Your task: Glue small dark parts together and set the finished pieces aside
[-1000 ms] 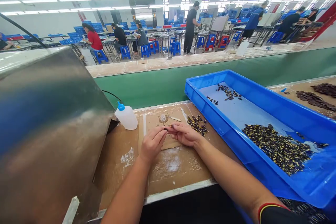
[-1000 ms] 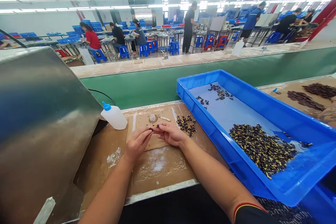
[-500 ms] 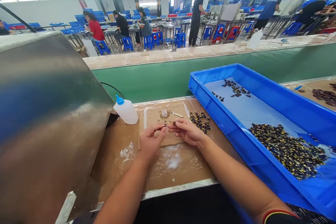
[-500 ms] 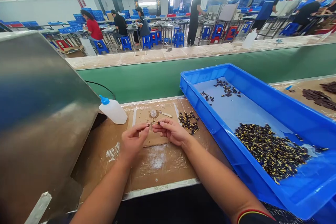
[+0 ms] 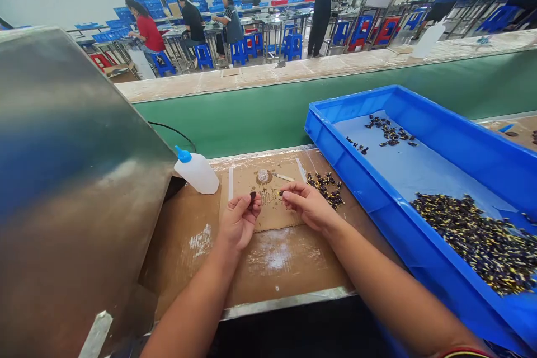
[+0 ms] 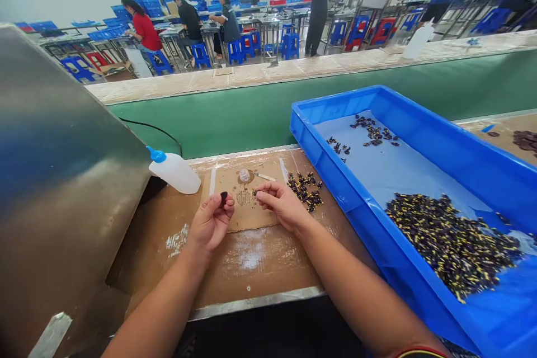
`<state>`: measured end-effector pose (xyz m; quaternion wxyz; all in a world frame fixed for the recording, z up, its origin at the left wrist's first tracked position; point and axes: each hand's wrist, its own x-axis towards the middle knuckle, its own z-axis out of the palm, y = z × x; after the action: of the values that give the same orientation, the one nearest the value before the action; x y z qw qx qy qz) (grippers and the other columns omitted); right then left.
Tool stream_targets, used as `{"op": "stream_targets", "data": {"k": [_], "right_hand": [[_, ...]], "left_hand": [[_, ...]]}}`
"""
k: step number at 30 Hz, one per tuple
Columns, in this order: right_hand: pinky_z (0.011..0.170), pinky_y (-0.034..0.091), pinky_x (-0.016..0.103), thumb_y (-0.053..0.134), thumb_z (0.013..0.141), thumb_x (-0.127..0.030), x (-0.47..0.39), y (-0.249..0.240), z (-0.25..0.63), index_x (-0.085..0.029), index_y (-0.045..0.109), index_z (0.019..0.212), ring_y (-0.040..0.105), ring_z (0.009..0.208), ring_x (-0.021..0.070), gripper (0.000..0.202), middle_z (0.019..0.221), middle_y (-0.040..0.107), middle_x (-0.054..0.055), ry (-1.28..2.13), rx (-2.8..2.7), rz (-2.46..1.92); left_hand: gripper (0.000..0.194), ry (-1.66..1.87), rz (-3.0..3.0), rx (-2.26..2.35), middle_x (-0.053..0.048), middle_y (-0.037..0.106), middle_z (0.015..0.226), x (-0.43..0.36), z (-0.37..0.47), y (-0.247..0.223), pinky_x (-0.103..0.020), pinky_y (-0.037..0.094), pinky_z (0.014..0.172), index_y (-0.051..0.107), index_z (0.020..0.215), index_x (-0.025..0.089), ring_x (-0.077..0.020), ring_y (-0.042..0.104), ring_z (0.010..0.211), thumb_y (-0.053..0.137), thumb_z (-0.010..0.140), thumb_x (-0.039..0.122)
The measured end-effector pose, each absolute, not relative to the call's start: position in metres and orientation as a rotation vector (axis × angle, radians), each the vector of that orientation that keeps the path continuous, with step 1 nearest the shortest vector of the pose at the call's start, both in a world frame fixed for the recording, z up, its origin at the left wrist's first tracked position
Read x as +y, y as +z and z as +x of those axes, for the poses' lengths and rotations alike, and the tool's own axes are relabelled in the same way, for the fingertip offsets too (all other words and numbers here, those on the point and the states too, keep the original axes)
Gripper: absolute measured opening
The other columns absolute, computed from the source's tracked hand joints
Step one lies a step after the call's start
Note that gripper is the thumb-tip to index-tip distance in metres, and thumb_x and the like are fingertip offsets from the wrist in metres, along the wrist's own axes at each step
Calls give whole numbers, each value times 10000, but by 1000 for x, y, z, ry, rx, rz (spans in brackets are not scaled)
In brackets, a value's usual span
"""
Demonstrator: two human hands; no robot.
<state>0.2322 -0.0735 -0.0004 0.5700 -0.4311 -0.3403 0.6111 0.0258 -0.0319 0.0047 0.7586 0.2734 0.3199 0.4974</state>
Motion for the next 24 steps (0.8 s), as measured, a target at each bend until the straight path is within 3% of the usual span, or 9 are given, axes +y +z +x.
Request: {"op": "stream_targets", "data": {"k": [6,13,18,24], "right_hand": [[730,535,306,869,754,-571,-61,-3,234,-184,765,943,663,771,167,443,845,745,47,1224,-935,-1126],[805,549,375,730,867,-387,-13,23,234,-196,791,979,699,837,218,229,949,779,72,675,-1375,-1344],[829,546,381,601,952,-317,14,12,225,-212,790,1019,698,874,230,225,1003,780,75,399,-1493,-1378],[902,541,366,582,1008,-260,18,-1,223,-227,770,1075,695,961,227,203,1052,768,69,181,-1709,-1314]], "left_hand": [[350,1127,647,684,-47,756,865,-25,27,1,-214,563,698,738,765,180,-104,668,760,1001,632,370],[399,1212,724,699,-72,770,927,-15,27,-2,-229,564,769,796,907,178,-113,684,813,1001,629,378],[453,1241,654,698,-59,761,898,-11,26,-4,-207,547,754,791,900,170,-101,673,808,1021,585,400],[471,1272,642,731,-48,744,838,-11,28,-5,-212,546,704,739,901,168,-101,666,732,980,647,482]]}}
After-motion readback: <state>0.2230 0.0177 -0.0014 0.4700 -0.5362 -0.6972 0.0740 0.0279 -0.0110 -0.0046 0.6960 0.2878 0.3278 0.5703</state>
